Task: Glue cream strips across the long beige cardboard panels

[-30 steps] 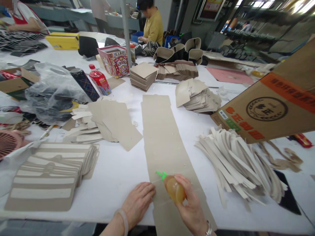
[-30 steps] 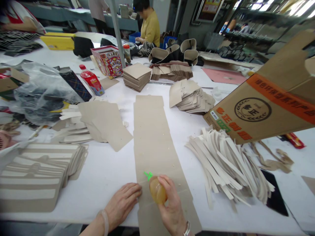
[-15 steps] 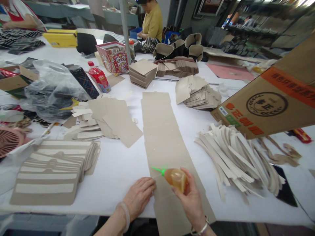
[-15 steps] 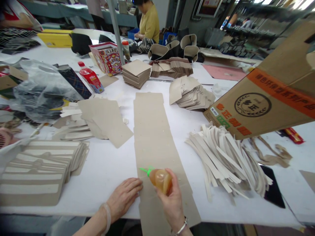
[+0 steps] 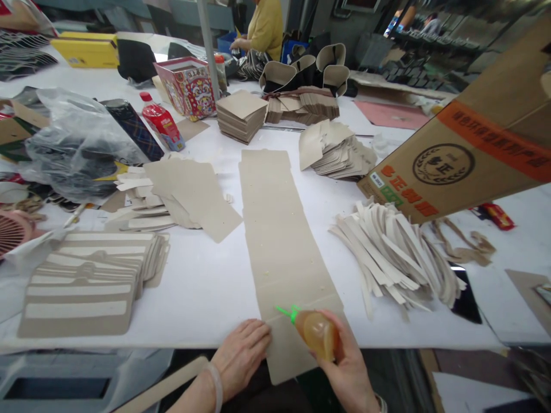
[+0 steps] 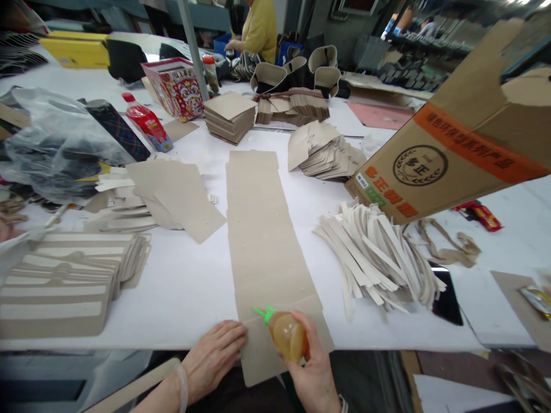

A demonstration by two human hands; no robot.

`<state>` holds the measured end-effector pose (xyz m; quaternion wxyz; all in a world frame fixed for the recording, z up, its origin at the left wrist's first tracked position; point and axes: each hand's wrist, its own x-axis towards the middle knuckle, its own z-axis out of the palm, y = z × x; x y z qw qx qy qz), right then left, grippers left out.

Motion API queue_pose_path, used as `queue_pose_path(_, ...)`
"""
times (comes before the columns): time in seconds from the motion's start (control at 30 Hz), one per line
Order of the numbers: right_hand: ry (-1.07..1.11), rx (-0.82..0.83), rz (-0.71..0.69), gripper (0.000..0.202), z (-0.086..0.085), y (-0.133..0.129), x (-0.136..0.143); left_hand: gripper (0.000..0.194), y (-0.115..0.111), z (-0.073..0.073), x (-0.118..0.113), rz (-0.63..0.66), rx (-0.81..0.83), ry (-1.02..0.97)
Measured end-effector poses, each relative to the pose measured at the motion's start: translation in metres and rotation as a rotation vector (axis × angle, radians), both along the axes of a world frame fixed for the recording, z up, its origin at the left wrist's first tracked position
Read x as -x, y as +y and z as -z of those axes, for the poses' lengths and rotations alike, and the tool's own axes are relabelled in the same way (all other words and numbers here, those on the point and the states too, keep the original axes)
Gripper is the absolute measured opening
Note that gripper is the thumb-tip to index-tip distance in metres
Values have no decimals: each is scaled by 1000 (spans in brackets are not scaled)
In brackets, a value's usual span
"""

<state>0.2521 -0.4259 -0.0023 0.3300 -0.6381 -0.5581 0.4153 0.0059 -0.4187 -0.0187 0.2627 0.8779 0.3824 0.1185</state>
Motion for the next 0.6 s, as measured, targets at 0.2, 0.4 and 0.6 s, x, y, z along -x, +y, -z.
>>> queue_pose_path(0.2, -149, -217, -232, 58, 0, 1, 6, 30, -3, 7, -1, -20, -15, -20)
queue_pose_path(0.4, -187, -281, -314, 57, -6, -4, 0, 31, -5, 7, -1, -6, -6, 1)
queue_pose_path(0.6, 8, -146, -201, 50, -3, -9, 10, 34, -9, 15, 0, -9, -19, -13)
